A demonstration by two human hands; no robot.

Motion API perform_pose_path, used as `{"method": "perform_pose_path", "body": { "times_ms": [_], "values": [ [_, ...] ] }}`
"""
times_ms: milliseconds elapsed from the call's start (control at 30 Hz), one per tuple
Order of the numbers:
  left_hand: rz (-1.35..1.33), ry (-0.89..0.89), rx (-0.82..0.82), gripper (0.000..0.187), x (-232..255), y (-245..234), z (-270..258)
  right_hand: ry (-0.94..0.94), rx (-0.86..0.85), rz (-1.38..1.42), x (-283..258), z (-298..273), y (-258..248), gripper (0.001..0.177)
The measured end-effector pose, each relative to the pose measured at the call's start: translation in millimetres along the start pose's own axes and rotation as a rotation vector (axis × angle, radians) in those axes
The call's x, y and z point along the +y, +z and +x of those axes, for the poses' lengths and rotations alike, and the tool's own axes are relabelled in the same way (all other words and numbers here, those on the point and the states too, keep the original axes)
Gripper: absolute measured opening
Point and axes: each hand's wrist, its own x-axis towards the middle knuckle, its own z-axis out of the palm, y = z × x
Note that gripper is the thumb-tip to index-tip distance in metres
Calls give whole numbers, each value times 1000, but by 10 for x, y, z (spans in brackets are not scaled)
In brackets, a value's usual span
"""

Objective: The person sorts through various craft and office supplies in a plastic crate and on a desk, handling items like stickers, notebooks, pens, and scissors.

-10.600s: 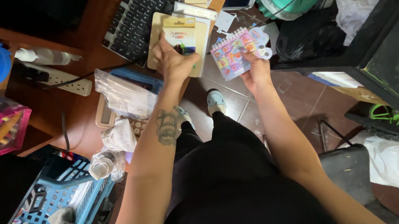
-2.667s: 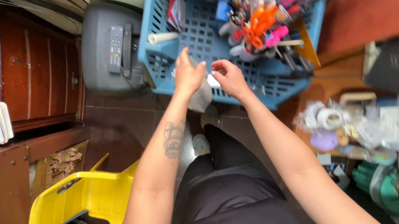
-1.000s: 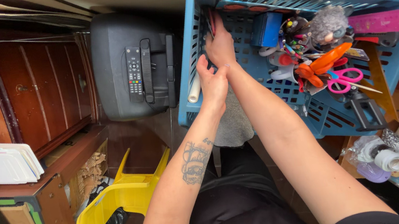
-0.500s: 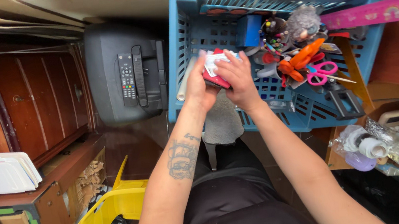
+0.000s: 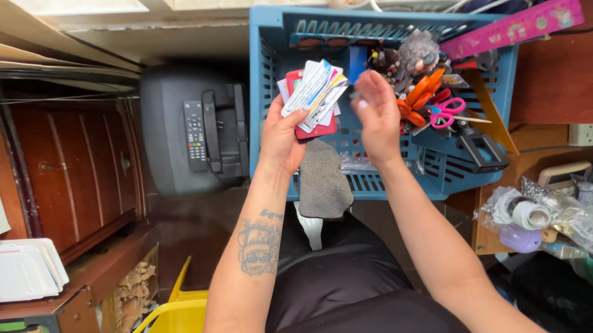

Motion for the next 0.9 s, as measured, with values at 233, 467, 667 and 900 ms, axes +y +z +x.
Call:
{"method": "perform_pose_path", "body": {
  "times_ms": [233,467,667,900],
  "values": [
    [132,3,-145,72,-101,-66,-270,252,-345,190,57,125,123,56],
    [-89,-197,-249,43,-15,-15,-494,333,-632,71,-523,-6,321,79],
    [-175,-282,-293,49,27,-62,-622,118,-763,66,-570,-82,431,77],
    [-237,-260,-371,57,40,-282,-719,-131,-901,-478,-547,-24,491,34]
  ]
}}
